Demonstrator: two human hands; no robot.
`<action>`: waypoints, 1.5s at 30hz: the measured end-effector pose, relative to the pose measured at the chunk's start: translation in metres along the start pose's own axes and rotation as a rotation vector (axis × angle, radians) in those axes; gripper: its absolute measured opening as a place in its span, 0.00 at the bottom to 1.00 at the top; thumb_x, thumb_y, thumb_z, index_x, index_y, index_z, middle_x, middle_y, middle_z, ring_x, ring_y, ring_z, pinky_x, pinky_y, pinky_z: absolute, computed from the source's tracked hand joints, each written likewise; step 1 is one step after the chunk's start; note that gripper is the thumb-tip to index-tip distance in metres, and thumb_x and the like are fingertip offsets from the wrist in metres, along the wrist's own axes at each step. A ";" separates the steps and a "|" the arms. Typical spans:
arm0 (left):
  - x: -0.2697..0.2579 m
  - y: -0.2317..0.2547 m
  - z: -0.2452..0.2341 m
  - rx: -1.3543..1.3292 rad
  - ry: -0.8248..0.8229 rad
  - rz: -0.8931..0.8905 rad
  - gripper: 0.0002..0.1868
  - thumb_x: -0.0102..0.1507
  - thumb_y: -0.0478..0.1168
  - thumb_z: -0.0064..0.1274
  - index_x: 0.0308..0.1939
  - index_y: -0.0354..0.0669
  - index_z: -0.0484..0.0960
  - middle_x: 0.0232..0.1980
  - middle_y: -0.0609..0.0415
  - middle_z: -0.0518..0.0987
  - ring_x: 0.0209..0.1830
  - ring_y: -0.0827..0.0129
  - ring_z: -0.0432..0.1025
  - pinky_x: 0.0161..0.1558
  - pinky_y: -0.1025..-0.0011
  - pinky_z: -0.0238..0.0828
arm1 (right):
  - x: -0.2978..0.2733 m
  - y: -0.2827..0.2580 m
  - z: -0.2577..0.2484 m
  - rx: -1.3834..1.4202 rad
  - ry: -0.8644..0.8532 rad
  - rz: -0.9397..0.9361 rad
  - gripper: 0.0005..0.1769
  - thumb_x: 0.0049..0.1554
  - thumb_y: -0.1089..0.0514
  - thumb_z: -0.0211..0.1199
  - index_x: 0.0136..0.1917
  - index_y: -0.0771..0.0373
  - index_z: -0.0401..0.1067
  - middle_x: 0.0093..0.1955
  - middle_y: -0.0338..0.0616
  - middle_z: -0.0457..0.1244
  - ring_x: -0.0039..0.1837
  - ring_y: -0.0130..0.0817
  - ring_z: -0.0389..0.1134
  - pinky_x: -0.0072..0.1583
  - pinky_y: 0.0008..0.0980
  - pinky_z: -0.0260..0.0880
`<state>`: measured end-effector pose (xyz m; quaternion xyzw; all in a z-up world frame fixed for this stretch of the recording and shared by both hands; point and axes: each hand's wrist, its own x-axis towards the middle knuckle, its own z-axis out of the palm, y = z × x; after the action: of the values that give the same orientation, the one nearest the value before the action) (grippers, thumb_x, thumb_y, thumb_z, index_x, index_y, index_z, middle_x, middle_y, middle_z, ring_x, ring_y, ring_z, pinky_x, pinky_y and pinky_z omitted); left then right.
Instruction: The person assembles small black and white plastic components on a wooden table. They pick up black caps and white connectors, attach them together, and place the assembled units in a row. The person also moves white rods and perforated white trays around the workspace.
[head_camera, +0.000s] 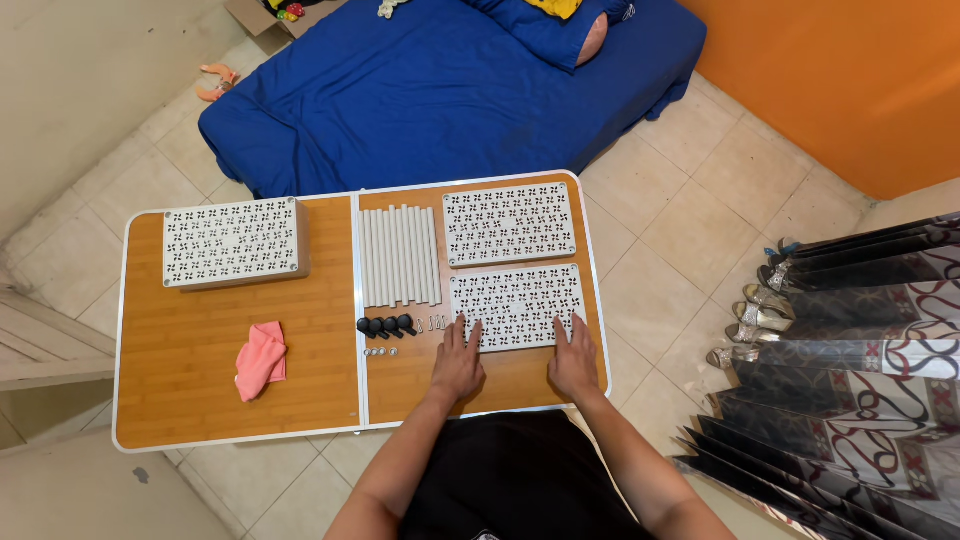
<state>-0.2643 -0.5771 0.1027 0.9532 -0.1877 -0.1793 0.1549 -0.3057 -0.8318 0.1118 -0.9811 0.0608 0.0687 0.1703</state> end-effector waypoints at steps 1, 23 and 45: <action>0.000 0.000 0.000 0.059 -0.077 -0.009 0.43 0.60 0.44 0.54 0.77 0.44 0.53 0.81 0.34 0.41 0.79 0.36 0.42 0.69 0.43 0.54 | -0.002 -0.002 0.000 -0.016 -0.035 -0.011 0.42 0.51 0.65 0.59 0.78 0.61 0.54 0.81 0.61 0.42 0.81 0.57 0.42 0.75 0.55 0.49; -0.022 -0.083 -0.003 -0.310 0.333 0.047 0.32 0.56 0.36 0.53 0.66 0.37 0.70 0.72 0.34 0.61 0.71 0.40 0.56 0.68 0.49 0.57 | 0.005 -0.027 0.008 -0.129 -0.183 0.203 0.49 0.50 0.60 0.65 0.80 0.60 0.48 0.84 0.57 0.36 0.85 0.50 0.36 0.76 0.55 0.45; -0.116 -0.385 -0.017 -0.221 0.127 -0.676 0.45 0.59 0.45 0.59 0.77 0.52 0.53 0.77 0.38 0.51 0.76 0.43 0.50 0.65 0.45 0.64 | -0.014 -0.237 0.099 0.130 0.202 -0.048 0.26 0.49 0.63 0.62 0.62 0.62 0.70 0.57 0.53 0.64 0.62 0.52 0.64 0.64 0.50 0.63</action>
<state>-0.2414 -0.1865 0.0108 0.9481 0.1688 -0.1800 0.2004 -0.2971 -0.5748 0.0993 -0.9711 0.0584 -0.0387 0.2281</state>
